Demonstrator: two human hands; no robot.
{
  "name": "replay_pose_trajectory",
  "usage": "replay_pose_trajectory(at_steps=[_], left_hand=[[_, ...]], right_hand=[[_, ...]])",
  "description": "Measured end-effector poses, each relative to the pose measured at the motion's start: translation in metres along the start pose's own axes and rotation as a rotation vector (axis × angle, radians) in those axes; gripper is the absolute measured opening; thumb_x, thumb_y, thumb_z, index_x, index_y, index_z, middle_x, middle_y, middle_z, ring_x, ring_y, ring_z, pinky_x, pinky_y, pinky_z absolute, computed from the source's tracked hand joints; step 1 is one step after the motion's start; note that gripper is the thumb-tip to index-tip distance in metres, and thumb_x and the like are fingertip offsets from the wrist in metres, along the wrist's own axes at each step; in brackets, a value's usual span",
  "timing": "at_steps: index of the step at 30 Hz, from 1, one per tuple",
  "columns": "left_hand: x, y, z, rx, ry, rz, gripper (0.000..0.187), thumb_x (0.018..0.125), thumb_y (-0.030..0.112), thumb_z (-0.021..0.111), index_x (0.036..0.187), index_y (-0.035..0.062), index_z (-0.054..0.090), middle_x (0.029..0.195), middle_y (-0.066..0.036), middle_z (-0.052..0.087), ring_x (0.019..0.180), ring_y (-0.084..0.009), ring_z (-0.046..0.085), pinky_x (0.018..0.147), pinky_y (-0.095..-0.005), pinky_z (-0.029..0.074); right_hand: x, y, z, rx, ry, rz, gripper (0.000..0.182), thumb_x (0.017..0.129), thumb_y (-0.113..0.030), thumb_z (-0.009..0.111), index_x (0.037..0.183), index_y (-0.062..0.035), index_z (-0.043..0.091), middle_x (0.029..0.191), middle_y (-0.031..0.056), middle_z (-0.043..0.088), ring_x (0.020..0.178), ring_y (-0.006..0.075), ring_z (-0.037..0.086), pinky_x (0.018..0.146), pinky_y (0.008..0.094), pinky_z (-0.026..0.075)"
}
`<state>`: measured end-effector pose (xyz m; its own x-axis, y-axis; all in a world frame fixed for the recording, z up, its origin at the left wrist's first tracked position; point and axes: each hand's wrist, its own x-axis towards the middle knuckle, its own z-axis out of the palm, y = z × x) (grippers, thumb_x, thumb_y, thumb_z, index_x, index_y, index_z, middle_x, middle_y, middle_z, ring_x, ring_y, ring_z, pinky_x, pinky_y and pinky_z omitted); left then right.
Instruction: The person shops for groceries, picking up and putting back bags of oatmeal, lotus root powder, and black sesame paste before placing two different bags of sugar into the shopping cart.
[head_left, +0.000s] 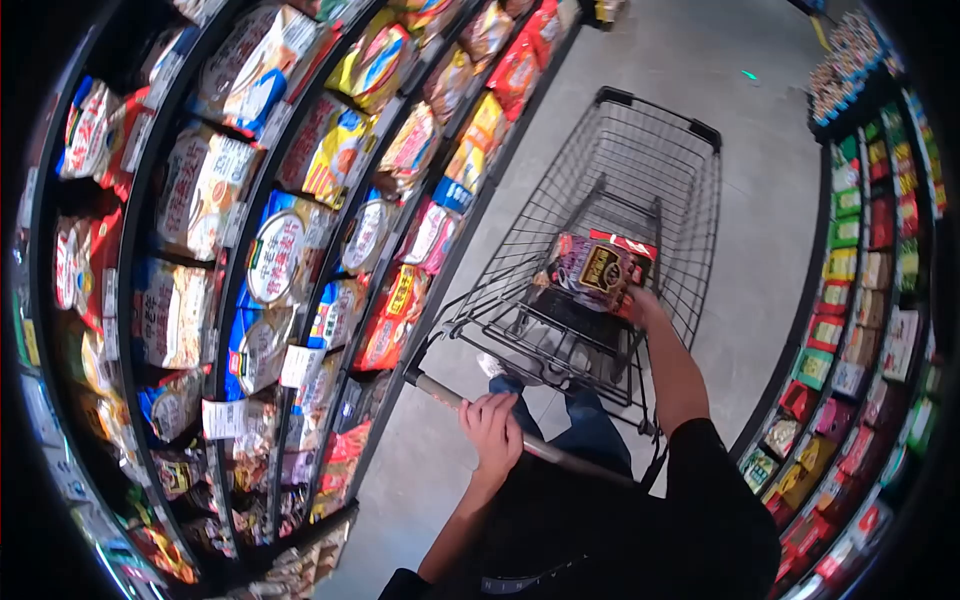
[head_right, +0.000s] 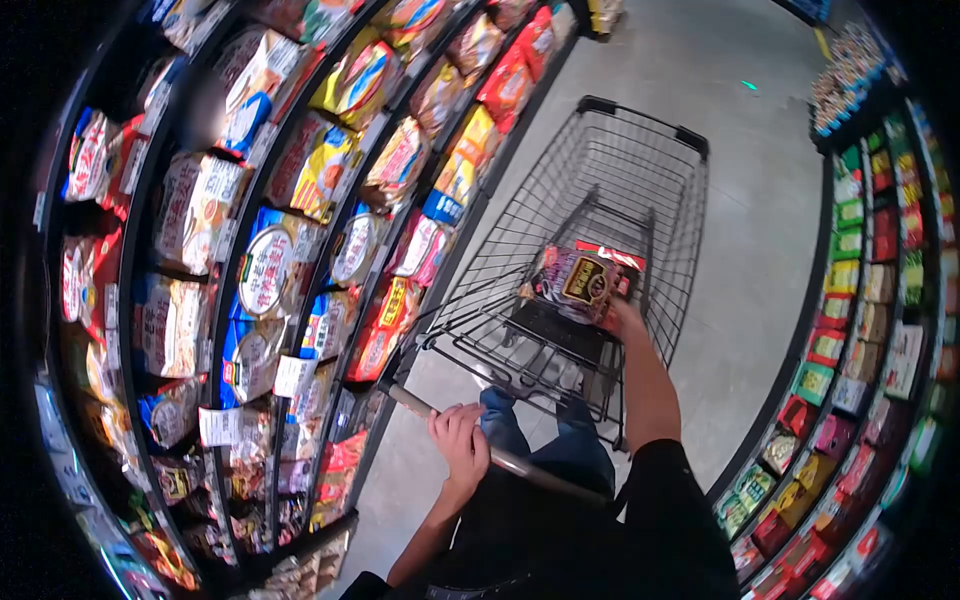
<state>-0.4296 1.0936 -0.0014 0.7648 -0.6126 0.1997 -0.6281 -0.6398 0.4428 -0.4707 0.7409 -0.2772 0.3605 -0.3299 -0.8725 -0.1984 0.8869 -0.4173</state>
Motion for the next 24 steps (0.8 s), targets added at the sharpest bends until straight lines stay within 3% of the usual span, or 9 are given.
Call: replay_pose_trajectory(at_steps=[2, 4, 6, 12, 14, 15, 17, 22, 24], left_hand=[[-0.011, -0.001, -0.009, 0.024, -0.026, -0.028, 0.03, 0.078, 0.011, 0.056, 0.106, 0.0121, 0.067, 0.113, -0.001, 0.063, 0.111, -0.0235, 0.053, 0.11, -0.0489, 0.023], [-0.016, -0.001, -0.018, 0.033, -0.061, -0.05, 0.026, 0.077, 0.012, 0.057, 0.1, 0.0123, 0.068, 0.11, 0.0, 0.064, 0.109, -0.0229, 0.053, 0.11, -0.048, 0.025], [-0.03, -0.01, -0.023, 0.061, -0.042, -0.092, 0.027, 0.076, 0.012, 0.057, 0.1, 0.0124, 0.068, 0.109, 0.0, 0.063, 0.109, -0.0227, 0.053, 0.111, -0.0476, 0.025], [-0.043, -0.016, -0.04, 0.046, -0.099, -0.059, 0.019, 0.076, 0.012, 0.059, 0.094, 0.0095, 0.065, 0.097, -0.003, 0.061, 0.102, -0.0214, 0.056, 0.109, -0.0462, 0.032], [-0.045, -0.021, -0.05, 0.033, -0.126, -0.051, 0.014, 0.077, 0.013, 0.06, 0.09, 0.009, 0.063, 0.092, -0.004, 0.059, 0.099, -0.0218, 0.056, 0.109, -0.0458, 0.032], [-0.046, -0.023, -0.056, 0.014, -0.171, -0.028, 0.011, 0.078, 0.015, 0.061, 0.087, 0.0086, 0.062, 0.087, -0.005, 0.056, 0.097, -0.0222, 0.056, 0.11, -0.0453, 0.033], [-0.048, -0.025, -0.065, 0.016, -0.119, -0.019, 0.01, 0.08, 0.016, 0.061, 0.085, 0.0076, 0.059, 0.082, -0.006, 0.053, 0.094, -0.0234, 0.056, 0.11, -0.0443, 0.034], [-0.074, -0.042, -0.065, -0.087, -0.044, 0.022, 0.022, 0.082, 0.017, 0.061, 0.101, 0.0056, 0.058, 0.087, -0.008, 0.056, 0.094, -0.0222, 0.056, 0.11, -0.0456, 0.033], [-0.09, -0.052, -0.064, -0.158, -0.004, 0.043, 0.031, 0.085, 0.017, 0.061, 0.112, 0.0036, 0.055, 0.089, -0.009, 0.056, 0.092, -0.023, 0.056, 0.11, -0.0459, 0.033]], right_hand=[[0.117, 0.084, -0.066, -0.046, -0.247, 0.105, 0.041, 0.091, -0.037, 0.066, 0.118, -0.0082, 0.056, 0.1, 0.006, 0.068, 0.087, 0.0198, 0.067, 0.073, 0.0359, 0.055], [0.094, 0.11, -0.046, 0.056, -0.334, -0.11, 0.039, 0.091, -0.038, 0.066, 0.115, -0.0111, 0.052, 0.102, 0.0049, 0.066, 0.089, 0.0184, 0.064, 0.069, 0.0352, 0.053], [0.081, 0.115, -0.048, -0.142, -0.088, -0.001, 0.042, 0.09, -0.039, 0.067, 0.119, -0.0122, 0.052, 0.099, 0.0048, 0.066, 0.086, 0.0197, 0.063, 0.067, 0.0368, 0.052], [0.083, 0.114, -0.033, -0.224, -0.043, 0.023, 0.03, 0.092, -0.037, 0.065, 0.108, -0.0111, 0.064, 0.085, 0.0052, 0.067, 0.075, 0.0212, 0.063, 0.07, 0.0394, 0.05], [0.04, 0.093, -0.009, -0.895, 0.173, -0.616, 0.025, 0.093, -0.027, 0.064, 0.1, -0.0033, 0.067, 0.082, 0.0087, 0.067, 0.073, 0.0239, 0.063, 0.072, 0.0378, 0.049], [0.028, 0.085, 0.005, -0.914, 0.151, -0.634, 0.025, 0.093, -0.027, 0.064, 0.1, -0.0033, 0.067, 0.082, 0.0087, 0.067, 0.073, 0.0239, 0.063, 0.072, 0.0378, 0.049], [0.019, 0.069, 0.022, -1.012, 0.157, -1.006, 0.026, 0.094, -0.02, 0.061, 0.104, 0.0036, 0.065, 0.084, 0.0126, 0.068, 0.076, 0.0253, 0.063, 0.073, 0.0371, 0.048], [-0.093, 0.021, 0.108, -1.161, 0.023, -1.159, 0.022, 0.093, -0.021, 0.061, 0.096, 0.0, 0.067, 0.081, 0.0154, 0.068, 0.07, 0.0211, 0.062, 0.068, 0.0375, 0.047], [-0.153, 0.012, 0.139, -1.286, -0.037, -1.111, 0.023, 0.093, -0.018, 0.059, 0.094, 0.0045, 0.062, 0.08, 0.0191, 0.066, 0.072, 0.0317, 0.064, 0.071, 0.0409, 0.047]])
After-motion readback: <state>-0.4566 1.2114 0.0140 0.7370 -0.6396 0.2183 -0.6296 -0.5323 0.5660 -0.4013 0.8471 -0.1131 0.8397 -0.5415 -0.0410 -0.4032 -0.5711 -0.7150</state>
